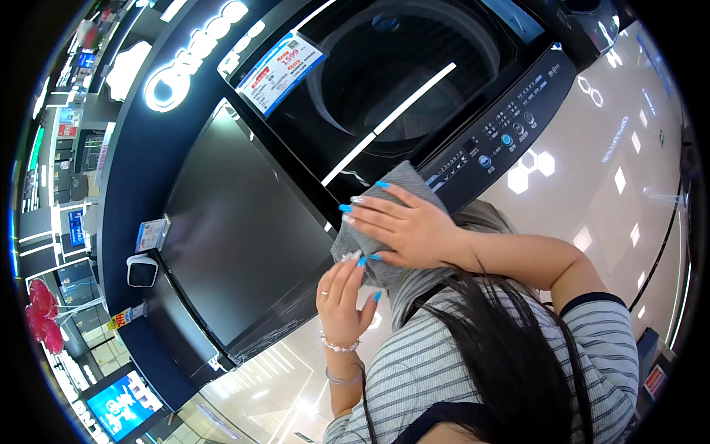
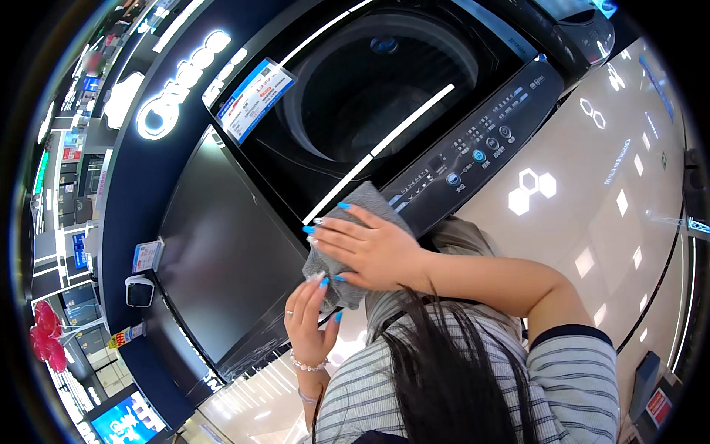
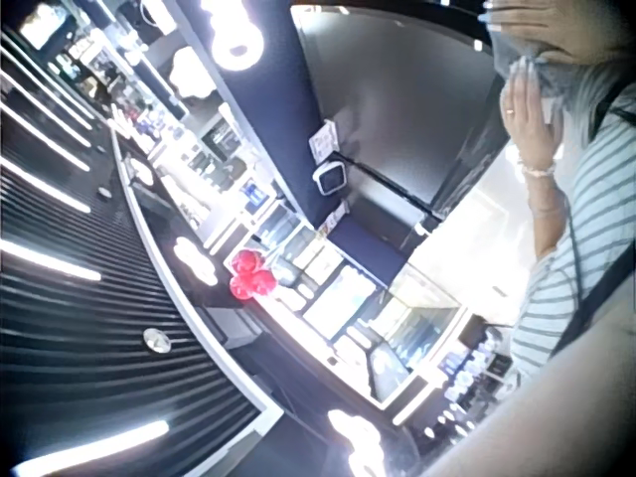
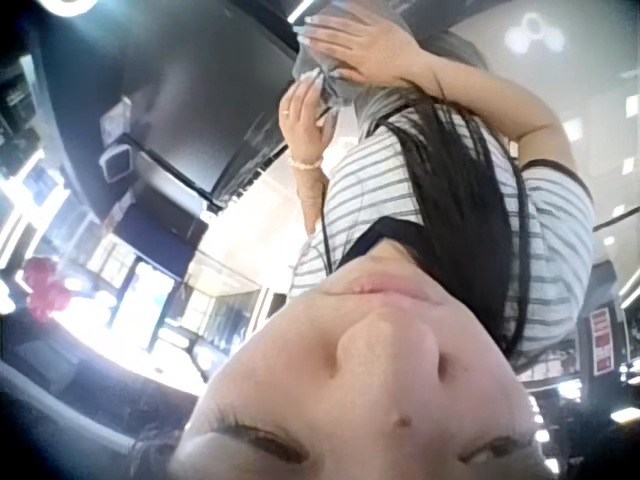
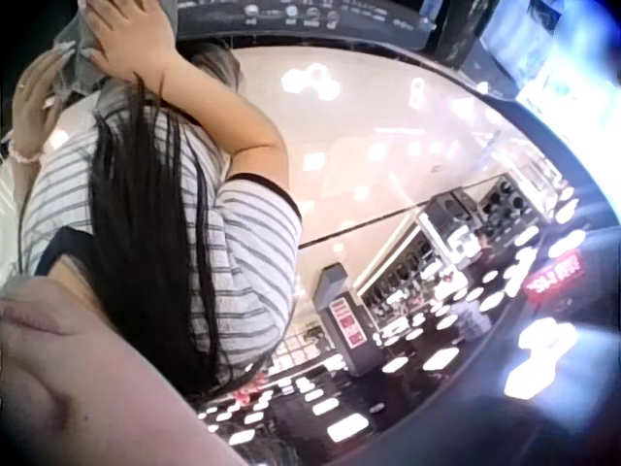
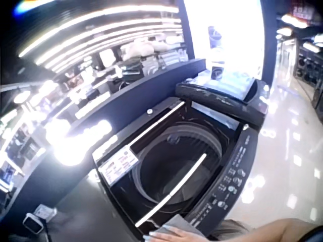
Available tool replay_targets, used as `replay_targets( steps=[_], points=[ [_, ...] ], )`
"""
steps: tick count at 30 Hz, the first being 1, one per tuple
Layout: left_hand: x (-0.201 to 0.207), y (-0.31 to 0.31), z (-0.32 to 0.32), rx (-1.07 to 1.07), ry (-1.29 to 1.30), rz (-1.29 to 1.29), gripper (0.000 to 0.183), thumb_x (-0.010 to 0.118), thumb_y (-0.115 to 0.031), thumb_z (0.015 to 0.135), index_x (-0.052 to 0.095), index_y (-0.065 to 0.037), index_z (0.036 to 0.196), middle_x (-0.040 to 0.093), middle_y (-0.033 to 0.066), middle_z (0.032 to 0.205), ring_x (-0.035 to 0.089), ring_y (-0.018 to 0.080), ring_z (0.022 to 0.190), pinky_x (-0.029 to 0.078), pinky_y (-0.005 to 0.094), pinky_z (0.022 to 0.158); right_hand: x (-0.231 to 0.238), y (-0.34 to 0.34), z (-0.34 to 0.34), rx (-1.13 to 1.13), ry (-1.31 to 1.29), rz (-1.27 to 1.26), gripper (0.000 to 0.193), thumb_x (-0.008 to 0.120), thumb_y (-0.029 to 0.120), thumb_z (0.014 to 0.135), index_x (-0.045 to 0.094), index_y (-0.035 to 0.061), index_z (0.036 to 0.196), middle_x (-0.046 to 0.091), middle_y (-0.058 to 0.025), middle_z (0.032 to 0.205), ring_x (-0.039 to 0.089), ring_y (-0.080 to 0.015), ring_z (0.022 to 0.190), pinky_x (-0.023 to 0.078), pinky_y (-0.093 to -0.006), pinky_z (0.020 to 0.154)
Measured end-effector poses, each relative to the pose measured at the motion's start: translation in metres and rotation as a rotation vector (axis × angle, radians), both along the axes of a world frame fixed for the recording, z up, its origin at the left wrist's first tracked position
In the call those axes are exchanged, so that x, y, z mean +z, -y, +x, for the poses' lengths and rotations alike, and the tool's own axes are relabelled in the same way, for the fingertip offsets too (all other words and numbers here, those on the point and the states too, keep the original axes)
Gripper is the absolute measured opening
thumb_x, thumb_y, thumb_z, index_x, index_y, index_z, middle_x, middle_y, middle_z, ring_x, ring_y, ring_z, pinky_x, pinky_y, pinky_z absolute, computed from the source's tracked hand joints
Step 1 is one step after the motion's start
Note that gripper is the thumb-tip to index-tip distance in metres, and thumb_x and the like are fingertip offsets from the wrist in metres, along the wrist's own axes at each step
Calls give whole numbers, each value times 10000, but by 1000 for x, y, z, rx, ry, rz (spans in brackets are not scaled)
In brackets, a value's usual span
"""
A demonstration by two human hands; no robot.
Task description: The person wipes the surfaces of a washing machine and a display counter in an electronics store using a gray cloth. They move a plush toy and a price tag to clean underneath them, then wipe the top and front of the washing machine.
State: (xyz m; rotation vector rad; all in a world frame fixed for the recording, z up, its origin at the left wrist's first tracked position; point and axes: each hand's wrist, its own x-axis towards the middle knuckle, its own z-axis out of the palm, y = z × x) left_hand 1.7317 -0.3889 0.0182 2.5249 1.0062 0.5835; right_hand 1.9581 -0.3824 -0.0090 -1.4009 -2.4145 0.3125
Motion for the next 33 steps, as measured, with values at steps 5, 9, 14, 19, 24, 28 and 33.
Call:
replay_targets(
  steps=[5, 9, 14, 19, 24, 28, 33],
  points=[
    [-30, 4, 25, 94, 3, 60, 429, 666, -107, 789, 598, 33, 1189, 575, 192, 1267, 563, 375, 1175, 442, 470, 987, -13, -3, -10, 19, -81, 28, 596, 555, 451, 927, 460, 139, 1427, 419, -39, 1497, 306, -192, 1429, 148, -461, 1192],
    [-37, 16, 36, 218, 87, -17, 501, 616, -124, 869, 485, 42, 1323, 480, 244, 1354, 488, 427, 1248, 409, 485, 1026, -12, 4, 5, 9, -60, 19, 600, 545, 447, 928, 450, 137, 1434, 415, -28, 1500, 303, -181, 1430, 144, -434, 1197],
    [-35, 16, 61, 247, -124, 85, 568, 603, -169, 891, 419, 43, 1385, 393, 261, 1439, 357, 436, 1357, 325, 518, 1089, -10, 8, 41, -8, -33, -6, 596, 492, 441, 950, 417, 127, 1452, 376, -26, 1525, 275, -163, 1439, 128, -416, 1201],
    [-19, 10, 127, 234, -416, 38, 639, 635, -214, 847, 418, 31, 1396, 325, 237, 1506, 272, 404, 1416, 237, 528, 1136, -7, 4, 113, -26, -16, -25, 599, 468, 444, 958, 402, 119, 1457, 373, -32, 1524, 276, -160, 1437, 133, -413, 1200],
    [-9, -7, 226, 213, -455, -21, 743, 610, -276, 860, 308, 83, 1436, 257, 248, 1536, 200, 398, 1448, 142, 527, 1165, -2, -4, 193, -25, 17, -29, 607, 468, 452, 954, 401, 117, 1456, 376, -34, 1522, 279, -159, 1436, 138, -417, 1199],
    [-13, -18, 299, 224, -468, 13, 786, 677, -308, 804, 361, 65, 1420, 273, 218, 1540, 233, 390, 1436, 159, 530, 1160, -2, -16, 270, -73, 23, -14, 630, 506, 442, 930, 401, 113, 1457, 383, -44, 1520, 304, -165, 1426, 146, -428, 1197],
    [-15, -37, 403, 146, -393, -22, 776, 659, -284, 794, 357, 74, 1412, 276, 242, 1530, 232, 404, 1431, 154, 531, 1157, 0, -28, 371, -144, -9, -29, 660, 581, 407, 872, 429, 99, 1436, 422, -58, 1489, 332, -180, 1411, 181, -440, 1184]
  ],
)
